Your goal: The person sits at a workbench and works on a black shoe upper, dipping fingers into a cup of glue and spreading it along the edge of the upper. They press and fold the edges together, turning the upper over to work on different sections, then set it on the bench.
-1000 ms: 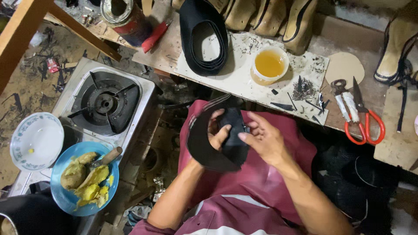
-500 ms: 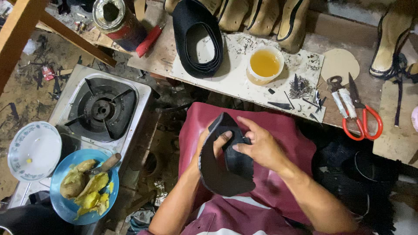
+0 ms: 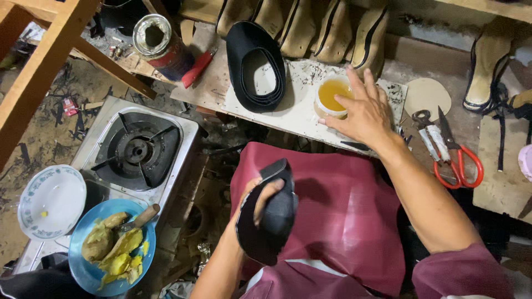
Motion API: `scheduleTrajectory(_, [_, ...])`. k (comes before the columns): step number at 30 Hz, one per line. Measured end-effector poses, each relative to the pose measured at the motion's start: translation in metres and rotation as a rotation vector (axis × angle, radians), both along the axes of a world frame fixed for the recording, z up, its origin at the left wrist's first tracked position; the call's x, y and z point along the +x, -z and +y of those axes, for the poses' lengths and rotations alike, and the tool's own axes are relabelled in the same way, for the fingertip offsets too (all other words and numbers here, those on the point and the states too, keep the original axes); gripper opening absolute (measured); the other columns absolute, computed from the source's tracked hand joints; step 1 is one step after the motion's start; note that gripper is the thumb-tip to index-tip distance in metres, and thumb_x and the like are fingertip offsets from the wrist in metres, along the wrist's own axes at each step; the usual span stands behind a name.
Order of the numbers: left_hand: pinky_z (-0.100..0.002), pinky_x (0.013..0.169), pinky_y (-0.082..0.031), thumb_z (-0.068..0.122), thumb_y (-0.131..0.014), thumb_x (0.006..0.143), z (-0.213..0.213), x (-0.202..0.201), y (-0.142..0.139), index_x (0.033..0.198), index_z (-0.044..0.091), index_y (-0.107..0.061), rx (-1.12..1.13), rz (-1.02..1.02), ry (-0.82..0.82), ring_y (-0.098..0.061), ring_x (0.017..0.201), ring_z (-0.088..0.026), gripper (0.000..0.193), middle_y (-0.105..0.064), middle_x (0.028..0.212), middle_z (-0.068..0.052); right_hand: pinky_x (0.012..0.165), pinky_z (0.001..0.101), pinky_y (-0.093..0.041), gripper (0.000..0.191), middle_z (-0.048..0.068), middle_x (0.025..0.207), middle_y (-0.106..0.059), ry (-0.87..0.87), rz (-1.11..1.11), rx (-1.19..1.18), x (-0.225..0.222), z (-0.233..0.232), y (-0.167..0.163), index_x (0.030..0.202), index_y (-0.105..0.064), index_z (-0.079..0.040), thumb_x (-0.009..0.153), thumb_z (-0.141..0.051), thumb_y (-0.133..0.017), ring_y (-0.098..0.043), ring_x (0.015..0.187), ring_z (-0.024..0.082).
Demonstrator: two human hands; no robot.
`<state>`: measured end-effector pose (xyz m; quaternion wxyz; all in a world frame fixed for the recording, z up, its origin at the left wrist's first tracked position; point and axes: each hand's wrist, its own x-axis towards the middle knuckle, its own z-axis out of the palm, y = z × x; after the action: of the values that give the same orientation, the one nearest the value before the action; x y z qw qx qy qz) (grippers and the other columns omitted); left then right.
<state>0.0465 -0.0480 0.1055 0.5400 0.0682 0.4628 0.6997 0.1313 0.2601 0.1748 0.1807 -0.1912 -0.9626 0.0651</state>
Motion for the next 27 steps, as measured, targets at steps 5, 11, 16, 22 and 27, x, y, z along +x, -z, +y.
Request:
scheduleTrajectory(5, [-0.033, 0.065, -0.057, 0.021, -0.068, 0.095, 0.004, -0.021, 0.016, 0.101, 0.002, -0.07, -0.005, -0.096, 0.009, -0.07, 0.071, -0.021, 0.019, -0.073, 0.086, -0.01, 0.121, 0.0552, -0.027, 0.04, 0.022, 0.16, -0.043, -0.011, 0.109, -0.056, 0.014, 0.009, 0.012, 0.104, -0.081, -0.009, 0.079, -0.04, -0.087, -0.033, 0.149, 0.044])
scheduleTrajectory(11, [-0.035, 0.068, -0.059, 0.018, -0.068, 0.096, 0.018, -0.022, 0.02, 0.102, 0.001, -0.07, 0.022, -0.146, 0.015, -0.072, 0.074, -0.021, 0.018, -0.074, 0.087, -0.01, 0.107, 0.0395, -0.051, 0.016, 0.013, 0.138, -0.061, -0.264, 0.214, -0.562, 0.037, -0.036, -0.002, 0.1, -0.076, -0.006, 0.086, -0.015, -0.075, -0.06, 0.127, 0.031])
scheduleTrajectory(16, [-0.035, 0.07, -0.06, 0.017, -0.067, 0.095, 0.027, -0.015, -0.004, 0.106, 0.0, -0.071, 0.057, -0.153, 0.075, -0.073, 0.074, -0.022, 0.021, -0.075, 0.089, -0.011, 0.096, 0.0416, -0.053, 0.041, 0.016, 0.123, -0.062, -0.471, 0.131, -0.386, 0.058, -0.107, -0.014, 0.116, -0.074, -0.006, 0.077, -0.017, -0.079, -0.064, 0.112, 0.032])
scheduleTrajectory(22, [-0.034, 0.073, -0.06, 0.019, -0.067, 0.098, 0.032, -0.004, -0.038, 0.111, -0.001, -0.07, 0.109, -0.141, 0.159, -0.072, 0.078, -0.021, 0.024, -0.075, 0.094, -0.011, 0.091, 0.0418, -0.056, 0.041, 0.015, 0.122, -0.061, -0.404, 0.175, -0.177, 0.057, -0.108, -0.023, 0.121, -0.071, -0.009, 0.08, -0.008, -0.074, -0.066, 0.107, 0.033])
scheduleTrajectory(27, [-0.033, 0.067, -0.059, 0.019, -0.068, 0.088, 0.029, 0.0, -0.055, 0.116, 0.004, -0.067, 0.079, -0.042, 0.104, -0.071, 0.075, -0.017, 0.031, -0.073, 0.092, -0.006, 0.093, 0.0401, -0.057, 0.043, 0.016, 0.124, -0.06, -0.461, 0.213, -0.331, 0.063, -0.103, -0.013, 0.124, -0.069, -0.004, 0.082, -0.004, -0.07, -0.067, 0.109, 0.031])
